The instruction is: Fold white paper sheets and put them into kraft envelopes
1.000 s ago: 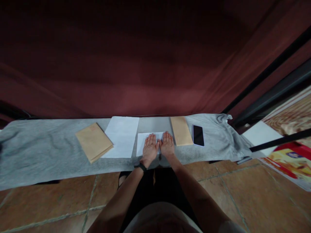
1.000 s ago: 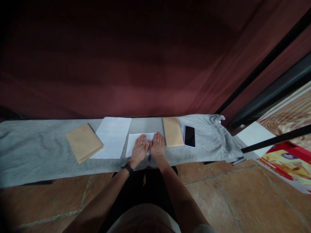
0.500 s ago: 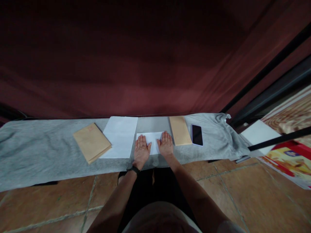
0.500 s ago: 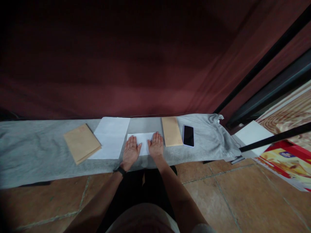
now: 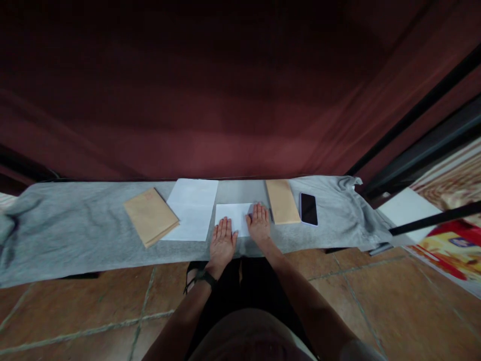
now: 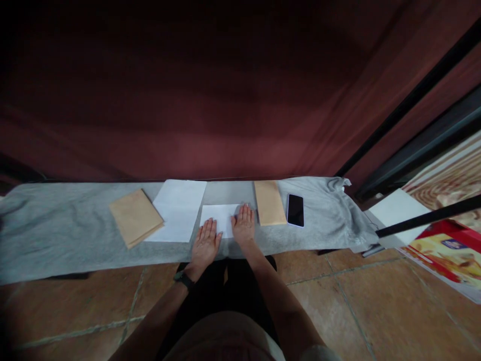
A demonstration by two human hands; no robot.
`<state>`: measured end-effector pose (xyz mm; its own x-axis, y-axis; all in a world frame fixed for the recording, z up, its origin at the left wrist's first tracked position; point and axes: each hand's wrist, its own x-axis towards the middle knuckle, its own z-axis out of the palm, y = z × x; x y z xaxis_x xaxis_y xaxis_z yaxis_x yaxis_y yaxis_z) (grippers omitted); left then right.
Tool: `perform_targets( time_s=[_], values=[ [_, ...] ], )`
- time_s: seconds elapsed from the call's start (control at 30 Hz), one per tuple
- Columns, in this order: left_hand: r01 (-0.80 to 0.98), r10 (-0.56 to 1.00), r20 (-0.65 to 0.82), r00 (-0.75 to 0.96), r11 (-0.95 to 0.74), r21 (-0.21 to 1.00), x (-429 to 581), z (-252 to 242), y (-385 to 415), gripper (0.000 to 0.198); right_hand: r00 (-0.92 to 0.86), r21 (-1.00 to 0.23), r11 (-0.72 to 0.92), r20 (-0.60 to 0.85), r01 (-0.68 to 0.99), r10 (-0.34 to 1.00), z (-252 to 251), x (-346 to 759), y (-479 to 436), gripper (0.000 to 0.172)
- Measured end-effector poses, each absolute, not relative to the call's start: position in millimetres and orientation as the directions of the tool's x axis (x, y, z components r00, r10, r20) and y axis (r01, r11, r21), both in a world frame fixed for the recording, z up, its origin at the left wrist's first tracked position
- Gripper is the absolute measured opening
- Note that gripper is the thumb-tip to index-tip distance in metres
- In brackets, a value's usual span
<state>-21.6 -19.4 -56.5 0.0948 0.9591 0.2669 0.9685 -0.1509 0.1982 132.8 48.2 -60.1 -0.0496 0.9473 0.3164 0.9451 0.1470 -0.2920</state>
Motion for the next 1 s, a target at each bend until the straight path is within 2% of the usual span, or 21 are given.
perform_targets(
  time_s=[0.23,0.57,1.0],
  values=[
    [0.958,0.949,0.22,0.226,-0.258,0.127,-19.0,-59.0,-24.9,0.058,-0.307,-0.334,0.387,0.269,0.86,0.913,-57.5,102.2,-5.9,0.053],
    [0.966,0.955,0.263,0.136,-0.187,0.18,-24.3,-58.4,-30.8,0.059,-0.251,-0.212,0.336,0.345,0.918,0.904,-63.7,145.0,-19.9,0.064],
    [0.972,0.943,0.325,0.068,-0.136,0.191,-45.9,-61.2,-47.2,0.062,-0.193,-0.19,0.273,0.358,0.943,0.914,-72.4,179.1,-35.2,0.066]
  ],
)
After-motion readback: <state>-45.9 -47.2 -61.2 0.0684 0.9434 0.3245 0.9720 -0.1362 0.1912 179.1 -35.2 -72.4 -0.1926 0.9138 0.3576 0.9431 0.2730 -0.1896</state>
